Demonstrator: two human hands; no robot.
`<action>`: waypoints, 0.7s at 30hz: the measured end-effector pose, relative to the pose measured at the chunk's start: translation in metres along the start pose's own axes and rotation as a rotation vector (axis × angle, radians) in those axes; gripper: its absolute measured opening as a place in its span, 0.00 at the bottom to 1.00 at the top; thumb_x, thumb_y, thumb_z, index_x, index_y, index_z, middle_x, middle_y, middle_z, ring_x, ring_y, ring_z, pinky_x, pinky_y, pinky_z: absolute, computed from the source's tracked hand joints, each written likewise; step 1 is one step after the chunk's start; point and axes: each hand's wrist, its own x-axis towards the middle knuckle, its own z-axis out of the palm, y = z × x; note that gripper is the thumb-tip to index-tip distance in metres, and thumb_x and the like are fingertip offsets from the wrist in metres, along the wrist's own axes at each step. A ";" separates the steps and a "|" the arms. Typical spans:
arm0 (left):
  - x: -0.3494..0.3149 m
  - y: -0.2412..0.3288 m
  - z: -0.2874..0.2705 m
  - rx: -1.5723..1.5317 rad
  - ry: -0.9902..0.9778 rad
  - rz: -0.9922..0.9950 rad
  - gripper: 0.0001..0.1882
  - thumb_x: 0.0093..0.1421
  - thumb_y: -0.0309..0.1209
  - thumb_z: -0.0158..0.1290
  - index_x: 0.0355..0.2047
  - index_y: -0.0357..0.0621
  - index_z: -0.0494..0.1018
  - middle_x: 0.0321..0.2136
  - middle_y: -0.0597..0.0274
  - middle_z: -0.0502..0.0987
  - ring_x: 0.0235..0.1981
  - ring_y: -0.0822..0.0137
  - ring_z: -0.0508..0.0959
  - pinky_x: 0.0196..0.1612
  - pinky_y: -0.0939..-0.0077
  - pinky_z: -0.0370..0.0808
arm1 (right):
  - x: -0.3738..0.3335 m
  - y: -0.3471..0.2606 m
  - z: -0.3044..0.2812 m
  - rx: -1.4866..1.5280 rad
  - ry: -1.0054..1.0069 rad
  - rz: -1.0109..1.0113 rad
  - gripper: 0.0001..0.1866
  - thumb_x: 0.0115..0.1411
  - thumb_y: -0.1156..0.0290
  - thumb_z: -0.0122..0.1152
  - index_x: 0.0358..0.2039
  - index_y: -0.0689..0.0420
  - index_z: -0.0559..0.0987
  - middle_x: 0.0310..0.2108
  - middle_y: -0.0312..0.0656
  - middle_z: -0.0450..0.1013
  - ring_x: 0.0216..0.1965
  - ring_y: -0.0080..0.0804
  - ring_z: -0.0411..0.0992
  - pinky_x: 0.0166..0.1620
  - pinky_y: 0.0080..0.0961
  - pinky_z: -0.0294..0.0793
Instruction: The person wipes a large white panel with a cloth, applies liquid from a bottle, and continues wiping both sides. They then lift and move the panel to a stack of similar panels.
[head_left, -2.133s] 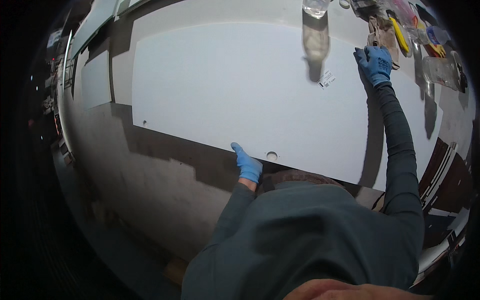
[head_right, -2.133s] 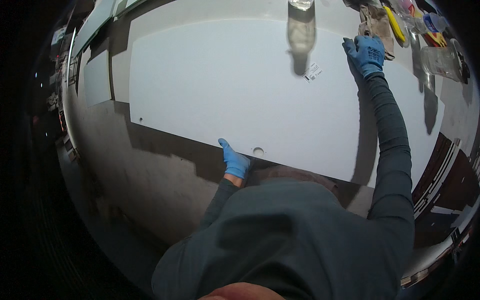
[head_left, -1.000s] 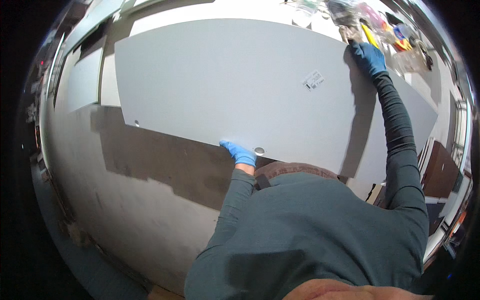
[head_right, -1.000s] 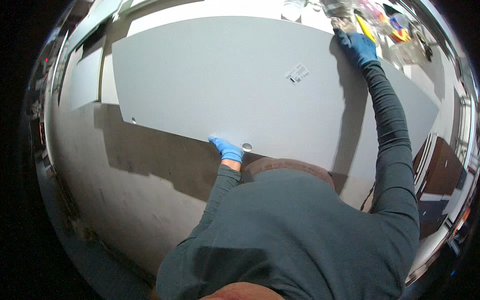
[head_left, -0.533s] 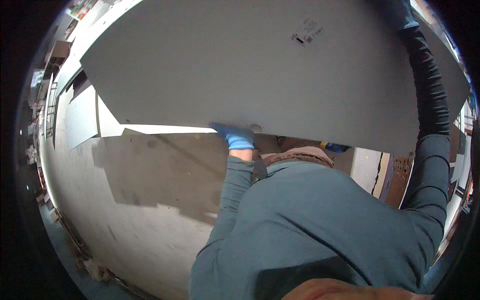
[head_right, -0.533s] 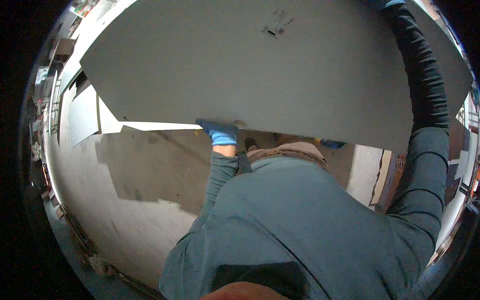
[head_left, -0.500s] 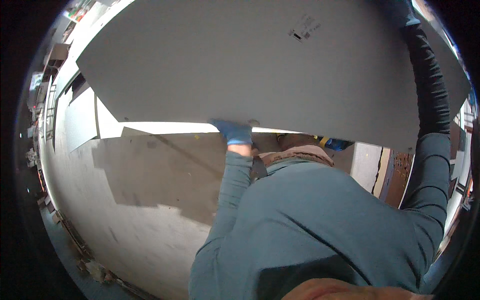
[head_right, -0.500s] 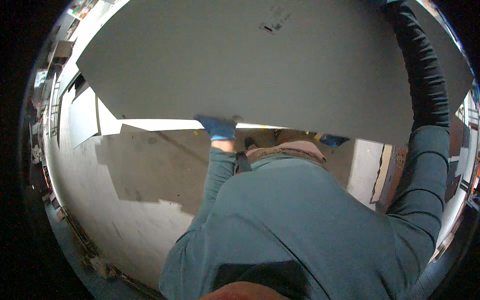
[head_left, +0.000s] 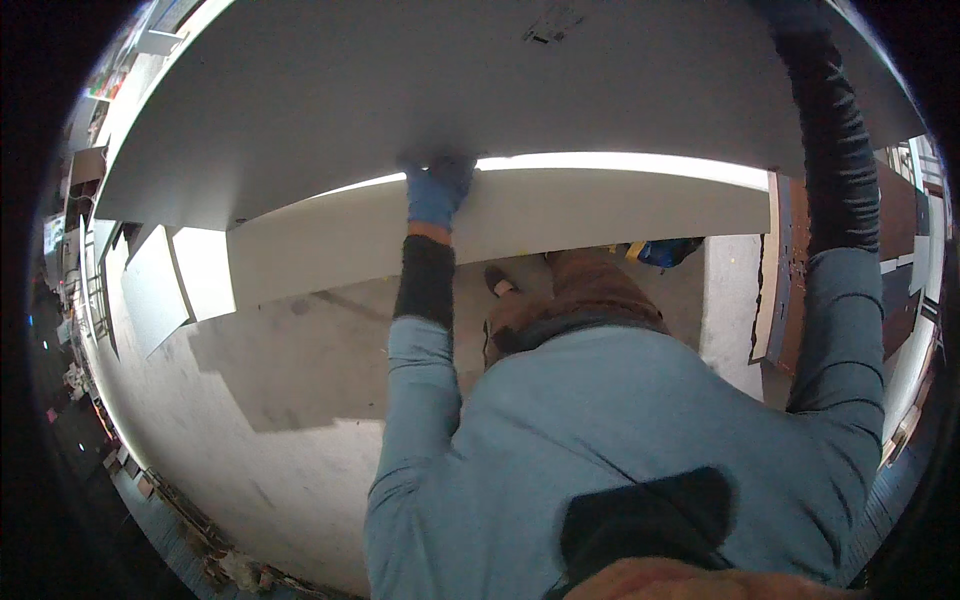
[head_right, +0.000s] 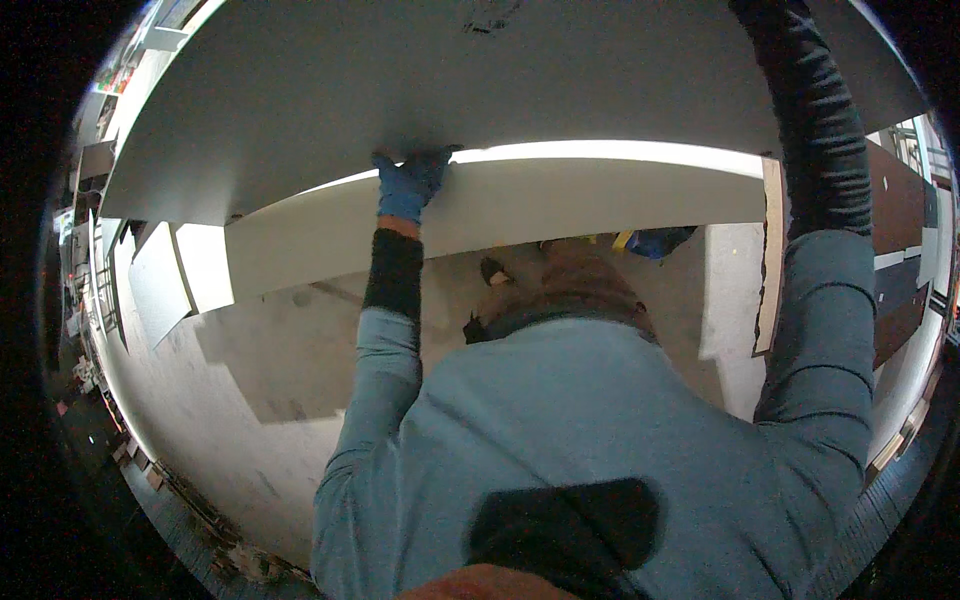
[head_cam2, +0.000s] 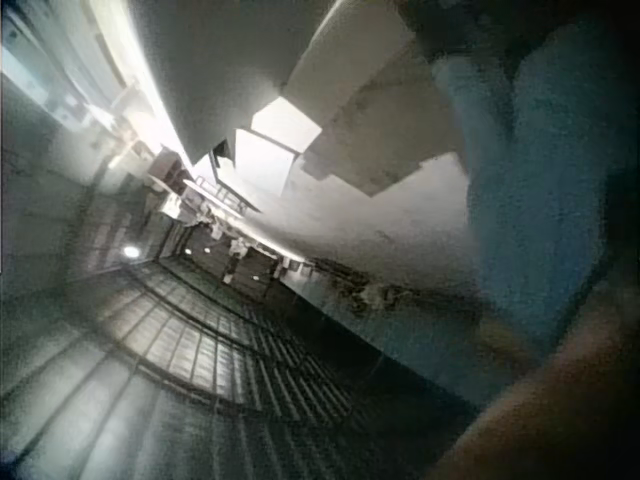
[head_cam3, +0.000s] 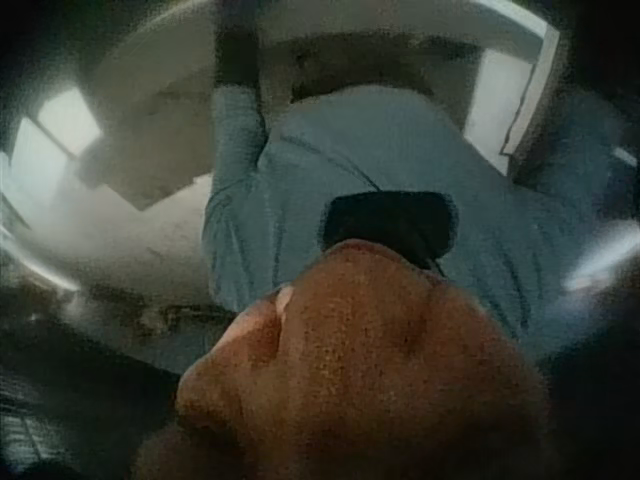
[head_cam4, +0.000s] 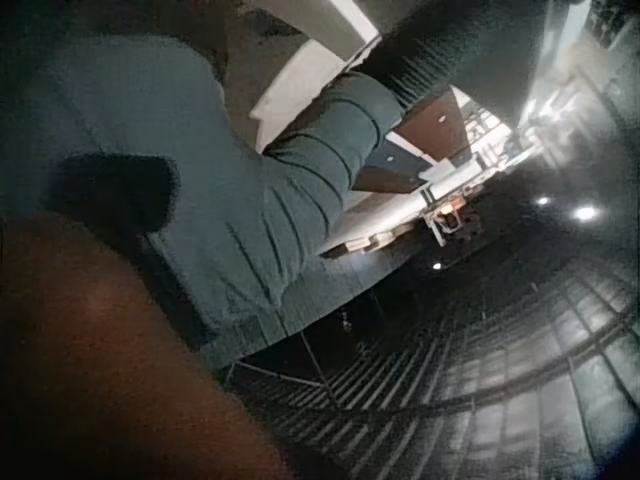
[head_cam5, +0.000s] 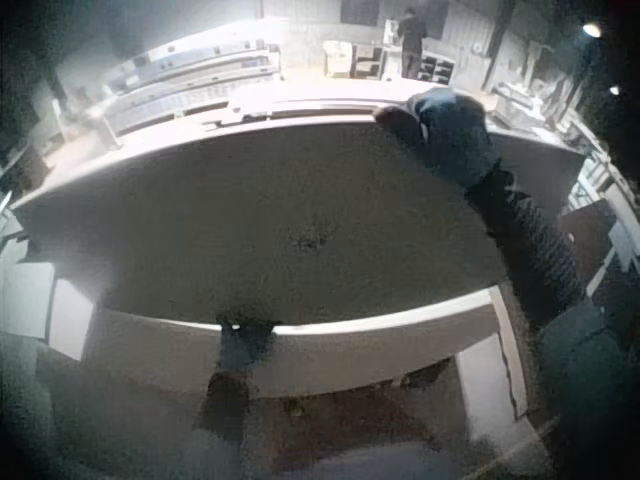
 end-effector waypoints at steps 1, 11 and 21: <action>-0.010 0.008 0.009 -0.047 -0.013 -0.060 0.51 0.64 0.70 0.40 0.71 0.39 0.55 0.70 0.44 0.58 0.67 0.40 0.61 0.70 0.39 0.57 | -0.007 -0.003 -0.001 0.032 -0.048 0.036 0.33 0.68 0.43 0.57 0.15 0.57 0.71 0.15 0.51 0.66 0.21 0.51 0.71 0.27 0.43 0.66; -0.282 0.071 0.079 0.187 -0.453 0.316 0.66 0.54 0.84 0.37 0.74 0.39 0.50 0.71 0.33 0.53 0.73 0.34 0.52 0.70 0.19 0.45 | -0.124 -0.060 -0.111 0.099 -0.224 0.000 0.36 0.59 0.29 0.57 0.30 0.57 0.78 0.26 0.43 0.74 0.30 0.45 0.76 0.37 0.38 0.75; -0.358 0.010 -0.121 0.015 0.049 0.210 0.39 0.72 0.60 0.41 0.73 0.50 0.57 0.71 0.57 0.62 0.68 0.52 0.65 0.71 0.51 0.61 | -0.319 -0.217 -0.198 0.667 -0.546 0.335 0.35 0.56 0.28 0.59 0.25 0.53 0.74 0.28 0.40 0.73 0.29 0.45 0.73 0.37 0.38 0.74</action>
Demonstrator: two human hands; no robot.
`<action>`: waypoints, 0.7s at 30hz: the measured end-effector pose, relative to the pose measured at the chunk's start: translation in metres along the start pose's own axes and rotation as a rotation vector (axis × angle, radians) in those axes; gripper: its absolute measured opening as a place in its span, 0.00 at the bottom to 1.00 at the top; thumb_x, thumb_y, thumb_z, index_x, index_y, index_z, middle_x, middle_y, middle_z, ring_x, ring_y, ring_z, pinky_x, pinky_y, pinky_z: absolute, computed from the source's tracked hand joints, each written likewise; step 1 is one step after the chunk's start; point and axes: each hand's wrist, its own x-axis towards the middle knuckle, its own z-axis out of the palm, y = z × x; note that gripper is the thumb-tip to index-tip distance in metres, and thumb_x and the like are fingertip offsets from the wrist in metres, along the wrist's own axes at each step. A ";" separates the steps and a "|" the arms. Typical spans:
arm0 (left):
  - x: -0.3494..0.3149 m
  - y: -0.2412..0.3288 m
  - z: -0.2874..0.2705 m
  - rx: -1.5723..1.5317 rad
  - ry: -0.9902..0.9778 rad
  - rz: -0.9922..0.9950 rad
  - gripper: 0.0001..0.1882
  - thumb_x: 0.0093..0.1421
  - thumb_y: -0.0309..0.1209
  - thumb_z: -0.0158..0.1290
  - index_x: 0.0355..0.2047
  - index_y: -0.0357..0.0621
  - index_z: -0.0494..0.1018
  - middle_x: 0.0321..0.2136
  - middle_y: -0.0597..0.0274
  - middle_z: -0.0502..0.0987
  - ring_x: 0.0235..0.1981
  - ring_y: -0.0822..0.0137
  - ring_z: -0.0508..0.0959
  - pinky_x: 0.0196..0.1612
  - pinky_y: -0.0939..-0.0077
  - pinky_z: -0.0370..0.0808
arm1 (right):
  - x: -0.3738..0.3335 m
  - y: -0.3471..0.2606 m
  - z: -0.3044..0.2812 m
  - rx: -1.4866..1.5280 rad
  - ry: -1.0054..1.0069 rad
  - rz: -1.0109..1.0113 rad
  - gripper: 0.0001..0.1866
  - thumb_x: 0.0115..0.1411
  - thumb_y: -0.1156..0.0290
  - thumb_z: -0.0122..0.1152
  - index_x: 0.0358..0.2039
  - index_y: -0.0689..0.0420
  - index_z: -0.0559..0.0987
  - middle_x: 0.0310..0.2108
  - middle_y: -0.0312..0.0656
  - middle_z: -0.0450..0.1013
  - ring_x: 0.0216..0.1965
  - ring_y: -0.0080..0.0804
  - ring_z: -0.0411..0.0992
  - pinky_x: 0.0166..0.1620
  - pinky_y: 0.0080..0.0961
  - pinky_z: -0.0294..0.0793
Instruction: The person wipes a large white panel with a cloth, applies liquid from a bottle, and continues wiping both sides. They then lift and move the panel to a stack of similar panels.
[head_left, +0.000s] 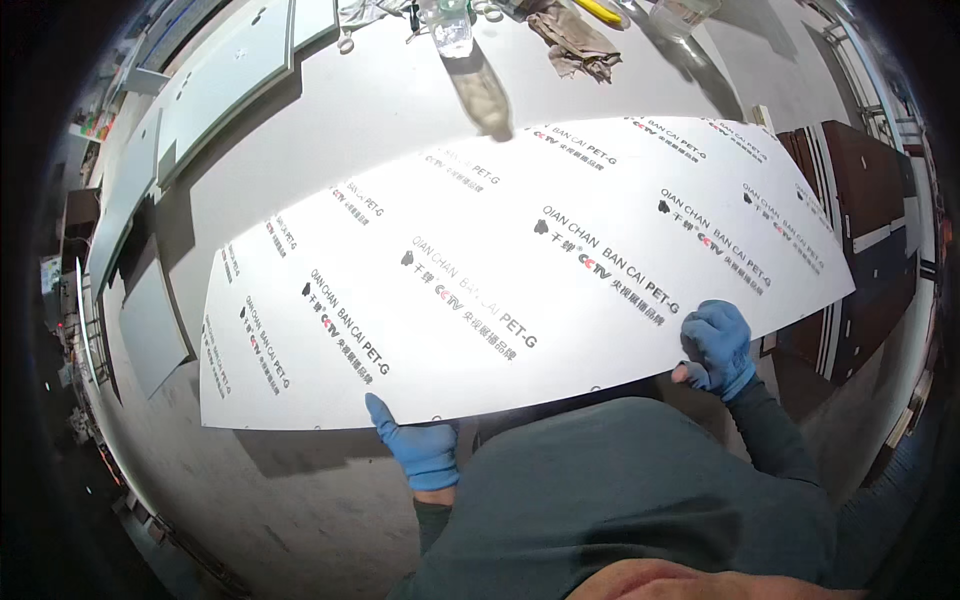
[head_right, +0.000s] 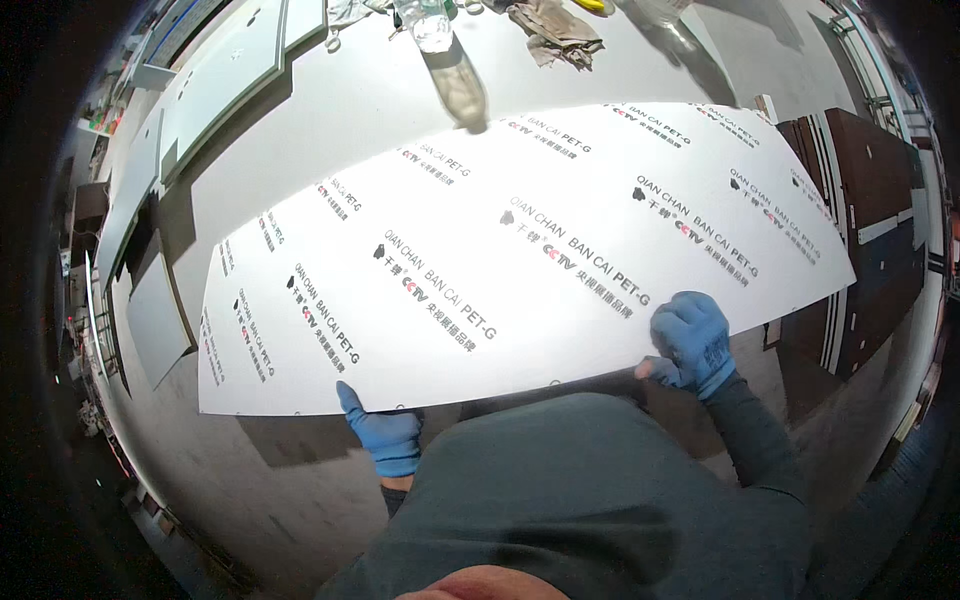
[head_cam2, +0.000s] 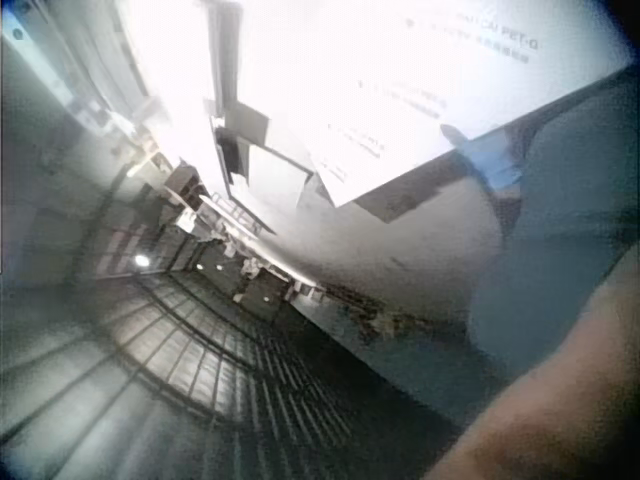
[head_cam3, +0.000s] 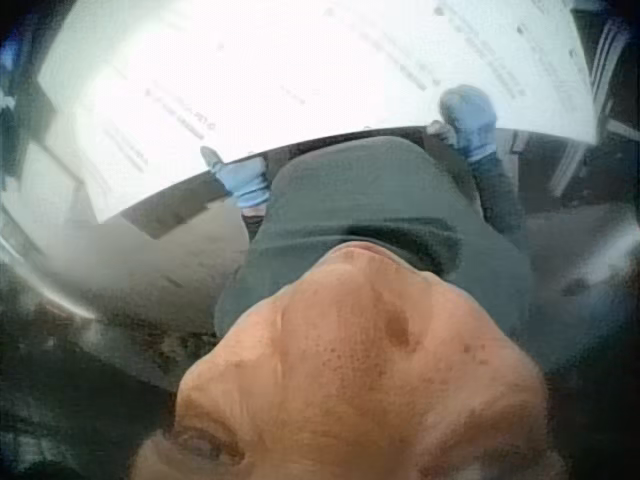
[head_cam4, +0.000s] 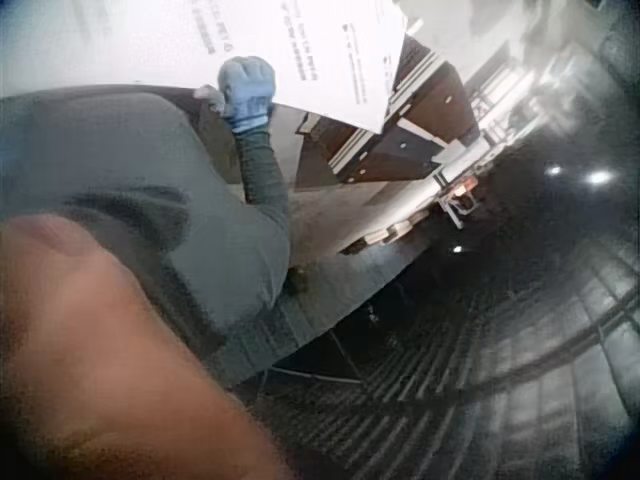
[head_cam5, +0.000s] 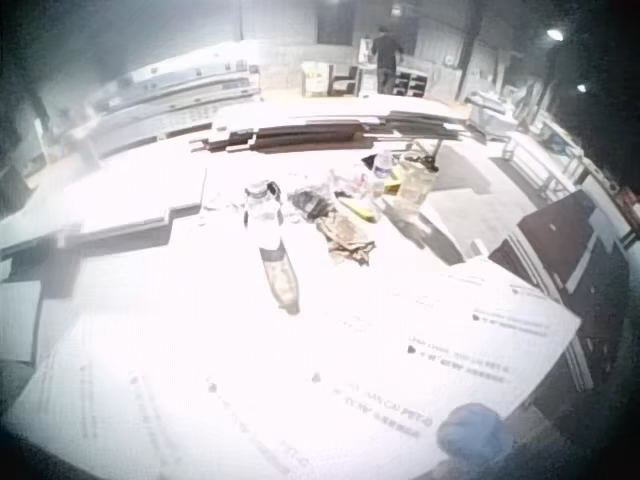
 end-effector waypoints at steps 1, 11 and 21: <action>0.016 0.005 -0.024 -0.002 0.097 -0.013 0.40 0.70 0.62 0.42 0.73 0.50 0.58 0.72 0.58 0.62 0.68 0.52 0.64 0.72 0.50 0.59 | 0.009 0.012 0.013 0.164 -0.190 0.035 0.34 0.58 0.31 0.59 0.25 0.54 0.75 0.29 0.41 0.74 0.30 0.46 0.74 0.37 0.40 0.74; 0.109 -0.039 -0.154 0.035 0.326 -0.009 0.47 0.63 0.70 0.48 0.72 0.53 0.60 0.71 0.59 0.62 0.69 0.52 0.61 0.73 0.47 0.56 | 0.337 0.260 0.177 -0.523 0.174 0.072 0.42 0.59 0.38 0.63 0.65 0.55 0.70 0.66 0.56 0.65 0.66 0.54 0.64 0.66 0.46 0.65; 0.107 -0.041 -0.154 0.021 0.313 0.003 0.48 0.60 0.71 0.50 0.71 0.55 0.63 0.71 0.59 0.63 0.69 0.50 0.62 0.71 0.43 0.57 | 0.430 0.295 0.234 -0.232 0.055 0.625 0.18 0.66 0.60 0.52 0.50 0.56 0.79 0.52 0.56 0.77 0.56 0.55 0.74 0.59 0.51 0.71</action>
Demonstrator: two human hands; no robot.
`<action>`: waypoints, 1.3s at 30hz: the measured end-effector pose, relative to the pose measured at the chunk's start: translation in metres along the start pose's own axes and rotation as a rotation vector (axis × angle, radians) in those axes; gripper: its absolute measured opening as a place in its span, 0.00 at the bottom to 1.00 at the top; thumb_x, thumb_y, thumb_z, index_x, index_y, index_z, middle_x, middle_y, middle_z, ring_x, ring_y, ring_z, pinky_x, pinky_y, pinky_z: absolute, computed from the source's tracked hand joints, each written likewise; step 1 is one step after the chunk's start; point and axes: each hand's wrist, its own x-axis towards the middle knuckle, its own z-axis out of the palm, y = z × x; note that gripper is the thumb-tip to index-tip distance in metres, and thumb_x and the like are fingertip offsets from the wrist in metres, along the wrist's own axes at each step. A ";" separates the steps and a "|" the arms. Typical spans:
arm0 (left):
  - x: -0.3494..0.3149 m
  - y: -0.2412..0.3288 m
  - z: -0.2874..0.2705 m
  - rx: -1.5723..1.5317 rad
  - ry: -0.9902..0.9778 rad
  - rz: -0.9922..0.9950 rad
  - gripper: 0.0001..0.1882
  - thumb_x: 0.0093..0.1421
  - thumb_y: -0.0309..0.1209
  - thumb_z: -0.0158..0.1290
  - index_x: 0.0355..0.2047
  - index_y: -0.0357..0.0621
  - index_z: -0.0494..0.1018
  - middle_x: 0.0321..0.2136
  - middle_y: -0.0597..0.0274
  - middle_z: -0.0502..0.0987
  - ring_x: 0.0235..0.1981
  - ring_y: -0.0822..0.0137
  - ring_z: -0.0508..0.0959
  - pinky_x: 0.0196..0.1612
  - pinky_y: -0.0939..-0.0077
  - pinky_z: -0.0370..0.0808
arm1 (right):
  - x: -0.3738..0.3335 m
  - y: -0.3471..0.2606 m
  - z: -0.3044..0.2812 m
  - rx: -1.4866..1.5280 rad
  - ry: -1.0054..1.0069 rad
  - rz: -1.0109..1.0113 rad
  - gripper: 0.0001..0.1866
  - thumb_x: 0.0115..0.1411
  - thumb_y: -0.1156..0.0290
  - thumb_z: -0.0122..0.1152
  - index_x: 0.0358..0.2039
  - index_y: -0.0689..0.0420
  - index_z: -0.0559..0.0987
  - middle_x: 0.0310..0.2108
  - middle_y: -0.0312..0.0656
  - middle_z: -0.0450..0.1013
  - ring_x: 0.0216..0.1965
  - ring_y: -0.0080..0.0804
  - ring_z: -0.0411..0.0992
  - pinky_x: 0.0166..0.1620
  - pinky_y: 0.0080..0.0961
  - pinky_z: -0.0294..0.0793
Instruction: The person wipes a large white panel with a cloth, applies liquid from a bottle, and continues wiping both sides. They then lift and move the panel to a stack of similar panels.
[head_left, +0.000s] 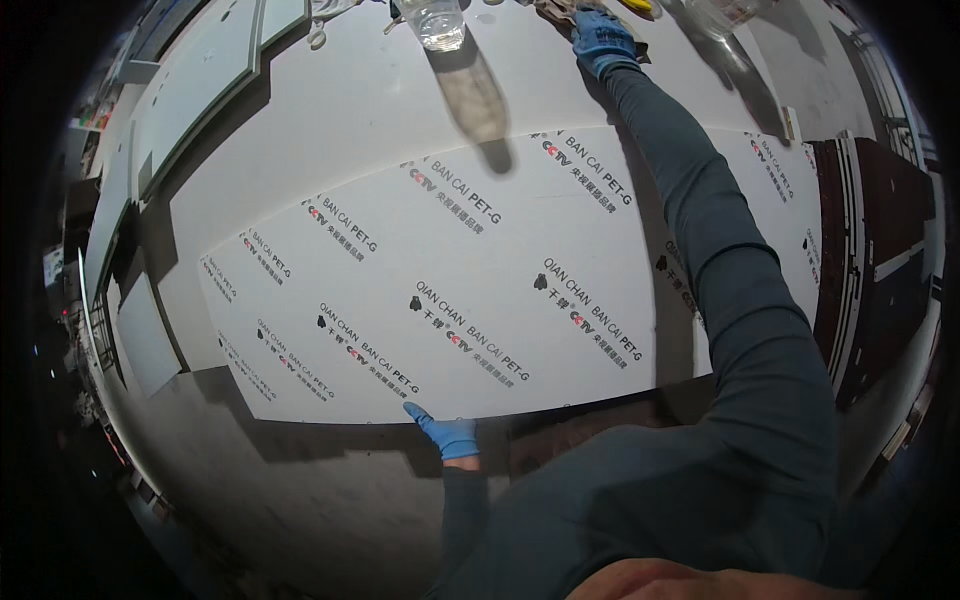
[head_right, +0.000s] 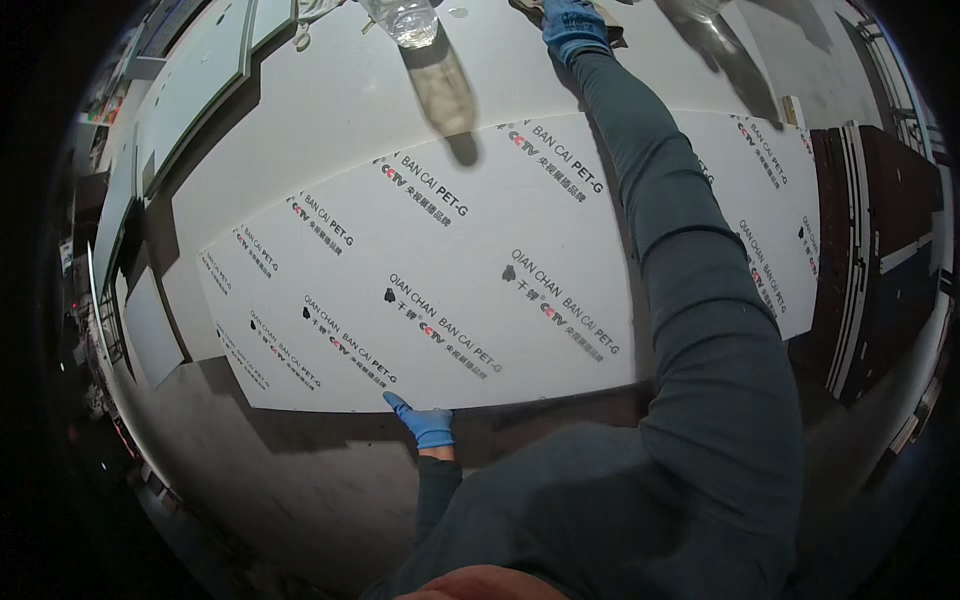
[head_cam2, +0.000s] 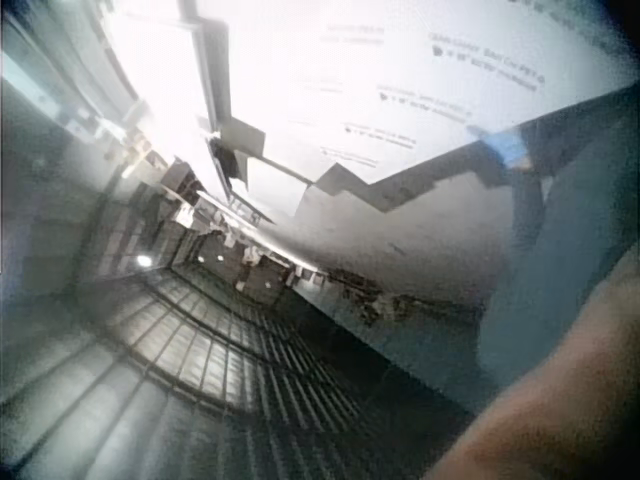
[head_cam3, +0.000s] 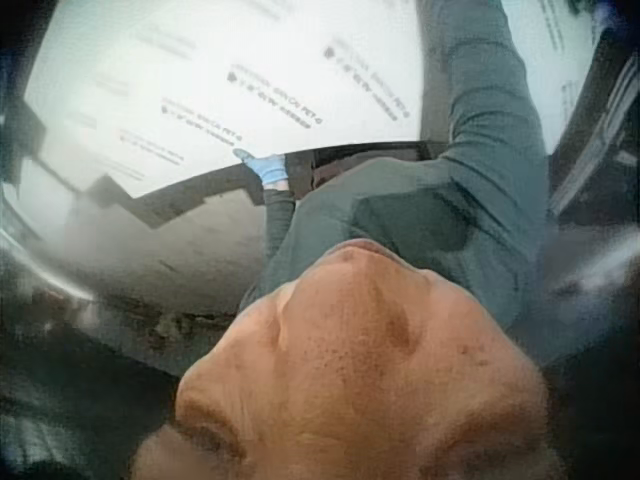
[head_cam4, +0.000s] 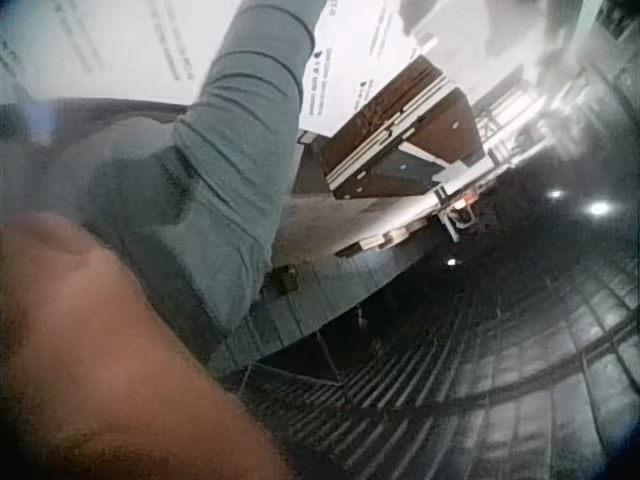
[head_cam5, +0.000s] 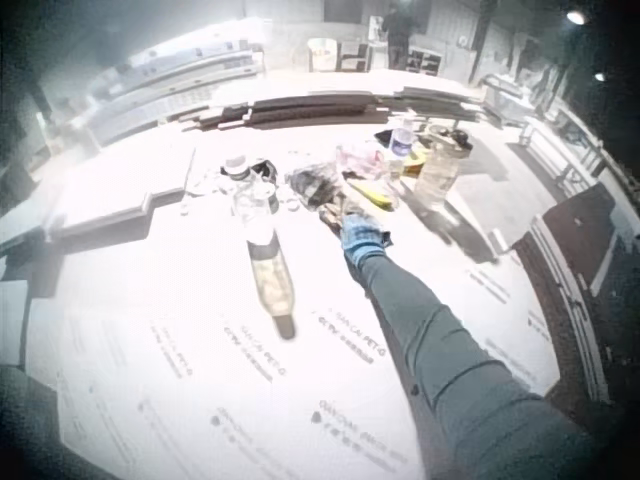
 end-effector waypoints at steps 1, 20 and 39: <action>0.000 0.000 -0.001 -0.016 0.062 0.000 0.48 0.60 0.72 0.50 0.71 0.55 0.63 0.71 0.59 0.63 0.69 0.50 0.62 0.71 0.43 0.57 | -0.007 -0.006 -0.009 0.072 -0.081 -0.067 0.17 0.68 0.61 0.51 0.50 0.56 0.79 0.52 0.55 0.76 0.56 0.51 0.74 0.59 0.47 0.71; 0.004 0.008 0.009 0.100 0.018 -0.048 0.51 0.63 0.77 0.32 0.75 0.55 0.56 0.75 0.59 0.54 0.73 0.48 0.54 0.73 0.39 0.48 | -0.278 -0.073 -0.013 0.488 -0.365 -0.381 0.36 0.66 0.38 0.53 0.57 0.59 0.75 0.61 0.47 0.68 0.68 0.45 0.62 0.72 0.44 0.57; 0.002 -0.001 0.038 0.262 0.393 0.078 0.54 0.59 0.79 0.34 0.74 0.56 0.58 0.75 0.58 0.55 0.73 0.45 0.54 0.71 0.32 0.49 | -0.278 0.028 -0.056 0.241 -0.163 -0.783 0.22 0.67 0.61 0.58 0.58 0.57 0.75 0.62 0.49 0.72 0.69 0.44 0.64 0.74 0.41 0.57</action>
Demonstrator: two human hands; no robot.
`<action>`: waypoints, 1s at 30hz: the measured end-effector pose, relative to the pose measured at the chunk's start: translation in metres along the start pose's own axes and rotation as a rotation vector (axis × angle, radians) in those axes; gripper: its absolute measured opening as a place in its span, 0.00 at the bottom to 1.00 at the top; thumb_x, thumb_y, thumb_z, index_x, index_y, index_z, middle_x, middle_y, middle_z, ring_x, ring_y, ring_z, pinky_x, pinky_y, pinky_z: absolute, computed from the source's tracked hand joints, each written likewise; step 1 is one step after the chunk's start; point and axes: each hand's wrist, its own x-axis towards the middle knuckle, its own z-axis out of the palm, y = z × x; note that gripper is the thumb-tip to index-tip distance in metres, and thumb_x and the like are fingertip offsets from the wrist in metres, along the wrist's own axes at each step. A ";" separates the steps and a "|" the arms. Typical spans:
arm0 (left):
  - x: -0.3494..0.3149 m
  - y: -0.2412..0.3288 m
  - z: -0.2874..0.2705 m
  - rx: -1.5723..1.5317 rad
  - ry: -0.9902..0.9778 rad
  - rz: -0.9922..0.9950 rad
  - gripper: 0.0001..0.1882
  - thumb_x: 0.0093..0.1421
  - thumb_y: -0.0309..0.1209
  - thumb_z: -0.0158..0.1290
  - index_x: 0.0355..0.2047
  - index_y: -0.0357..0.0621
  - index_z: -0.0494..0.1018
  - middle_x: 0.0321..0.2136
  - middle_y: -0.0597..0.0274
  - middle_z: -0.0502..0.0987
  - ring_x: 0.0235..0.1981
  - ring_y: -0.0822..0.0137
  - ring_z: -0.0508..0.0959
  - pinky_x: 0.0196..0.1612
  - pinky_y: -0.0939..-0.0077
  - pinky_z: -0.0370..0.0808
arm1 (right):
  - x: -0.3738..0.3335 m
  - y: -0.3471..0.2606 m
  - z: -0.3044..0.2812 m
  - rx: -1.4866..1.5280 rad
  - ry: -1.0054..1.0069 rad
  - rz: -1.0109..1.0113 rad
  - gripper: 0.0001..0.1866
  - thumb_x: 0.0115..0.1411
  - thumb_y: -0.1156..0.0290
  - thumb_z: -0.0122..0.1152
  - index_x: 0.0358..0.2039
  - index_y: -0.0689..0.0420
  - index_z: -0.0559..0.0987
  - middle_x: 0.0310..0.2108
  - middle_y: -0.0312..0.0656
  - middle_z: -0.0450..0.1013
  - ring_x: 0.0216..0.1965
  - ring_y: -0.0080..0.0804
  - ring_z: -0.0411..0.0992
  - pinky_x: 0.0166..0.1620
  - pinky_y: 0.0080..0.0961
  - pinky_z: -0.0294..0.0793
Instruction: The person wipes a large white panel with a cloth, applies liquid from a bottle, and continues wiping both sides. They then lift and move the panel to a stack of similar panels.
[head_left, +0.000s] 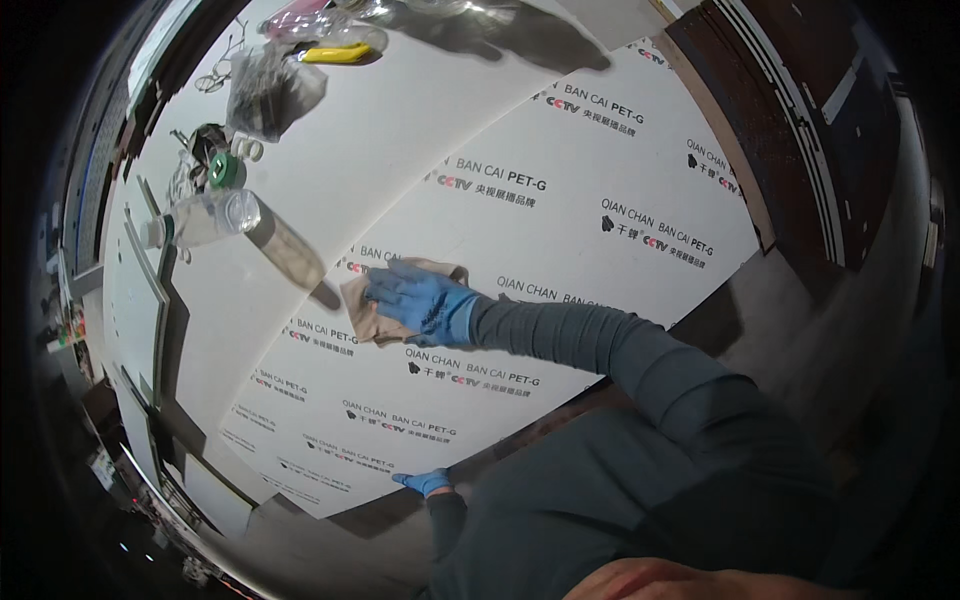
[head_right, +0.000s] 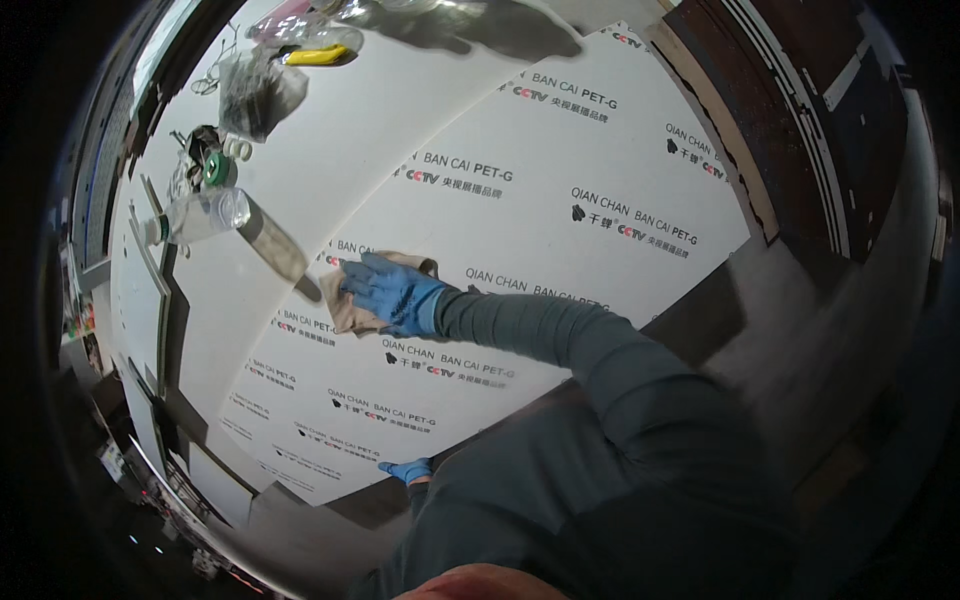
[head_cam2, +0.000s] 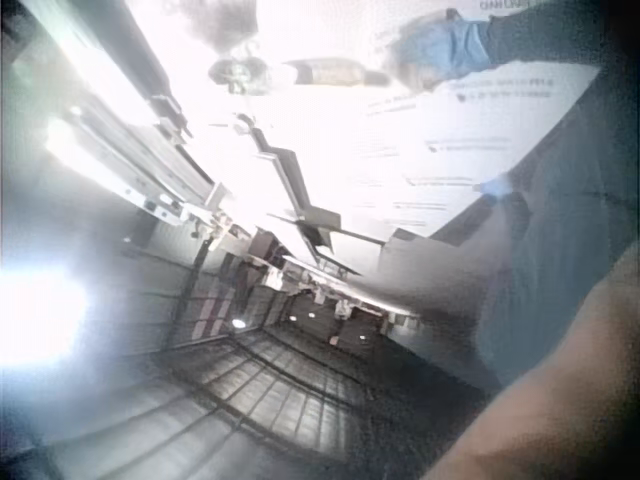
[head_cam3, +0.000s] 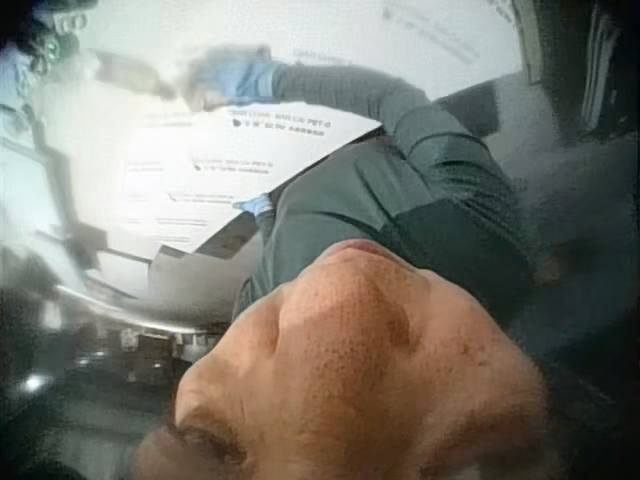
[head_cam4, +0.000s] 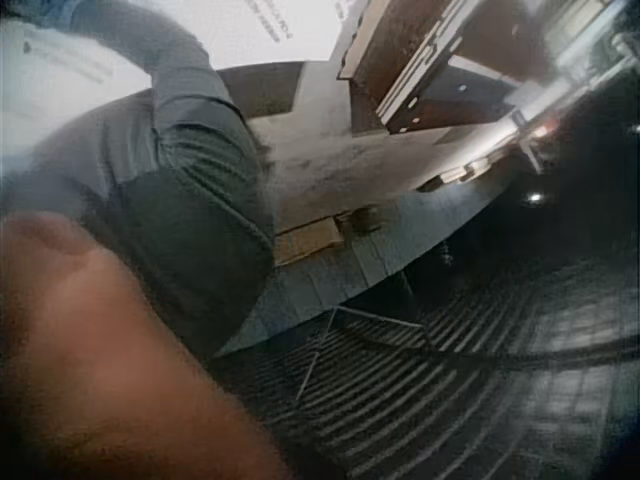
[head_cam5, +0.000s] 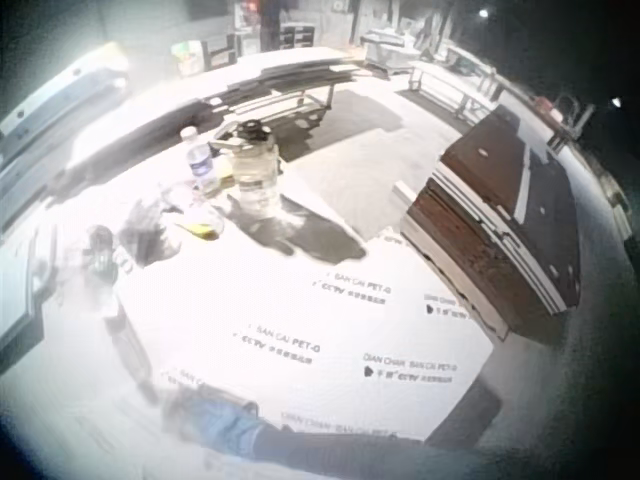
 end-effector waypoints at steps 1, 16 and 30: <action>0.000 -0.001 0.001 0.036 -0.023 0.085 0.53 0.60 0.78 0.33 0.74 0.55 0.58 0.75 0.58 0.56 0.73 0.45 0.55 0.71 0.32 0.50 | 0.002 0.004 0.003 0.144 0.143 0.120 0.21 0.67 0.61 0.57 0.58 0.56 0.76 0.63 0.48 0.71 0.69 0.43 0.64 0.74 0.39 0.57; 0.006 -0.001 0.000 0.054 -0.054 0.088 0.51 0.62 0.77 0.30 0.74 0.55 0.57 0.75 0.58 0.56 0.73 0.45 0.54 0.72 0.34 0.50 | -0.261 0.304 -0.184 -0.770 0.335 0.820 0.38 0.65 0.53 0.60 0.66 0.68 0.66 0.67 0.55 0.66 0.66 0.48 0.65 0.70 0.38 0.60; 0.018 0.002 -0.010 0.102 -0.036 0.153 0.51 0.63 0.76 0.31 0.74 0.55 0.57 0.75 0.59 0.54 0.73 0.46 0.54 0.72 0.34 0.48 | -0.219 0.347 -0.195 -0.696 0.358 0.586 0.28 0.69 0.55 0.49 0.65 0.56 0.71 0.66 0.57 0.66 0.67 0.52 0.64 0.68 0.47 0.62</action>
